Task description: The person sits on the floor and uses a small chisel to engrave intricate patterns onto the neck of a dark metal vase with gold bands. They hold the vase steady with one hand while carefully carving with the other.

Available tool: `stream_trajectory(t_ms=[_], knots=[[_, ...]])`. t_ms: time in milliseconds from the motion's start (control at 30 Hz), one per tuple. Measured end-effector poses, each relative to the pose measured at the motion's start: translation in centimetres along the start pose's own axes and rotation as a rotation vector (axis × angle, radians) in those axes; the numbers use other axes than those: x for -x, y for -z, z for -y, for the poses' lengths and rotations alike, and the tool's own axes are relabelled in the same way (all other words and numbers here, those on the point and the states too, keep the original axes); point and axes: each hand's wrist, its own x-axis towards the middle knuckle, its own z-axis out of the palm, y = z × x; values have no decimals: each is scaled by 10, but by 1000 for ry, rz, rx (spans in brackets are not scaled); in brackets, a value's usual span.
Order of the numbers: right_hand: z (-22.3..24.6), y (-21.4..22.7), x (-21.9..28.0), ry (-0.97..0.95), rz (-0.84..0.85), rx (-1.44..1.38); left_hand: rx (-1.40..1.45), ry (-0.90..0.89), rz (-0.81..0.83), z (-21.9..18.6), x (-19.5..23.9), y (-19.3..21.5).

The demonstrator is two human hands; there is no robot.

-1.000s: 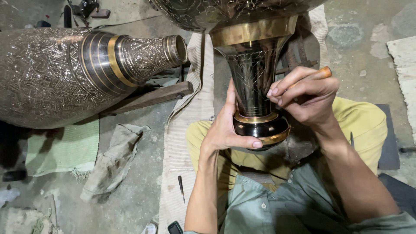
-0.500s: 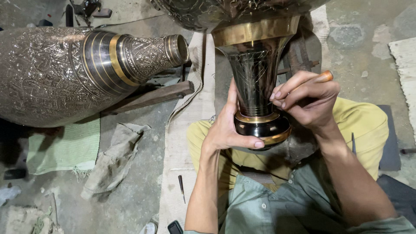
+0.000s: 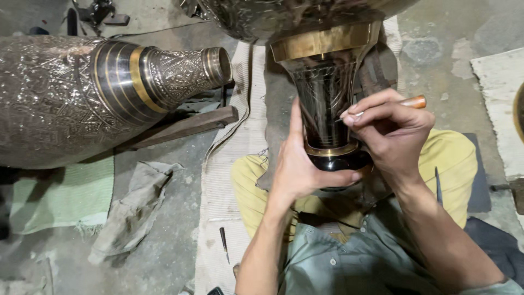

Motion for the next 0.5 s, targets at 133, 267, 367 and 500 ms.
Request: stream_trajectory(t_ms=[133,267,367,500], knots=[[3,-3,-1,36,-25,70,-143,62,-51,-14,0,-8],[5,-6,-1,53,-40,52,-229,-11,-52,-10,2,-7],[6,-8,-4,63,-36,46,-264,-6,-9,0,4,-5],[8,-10,-5,130,-29,133,-184,-226,27,15,6,2]])
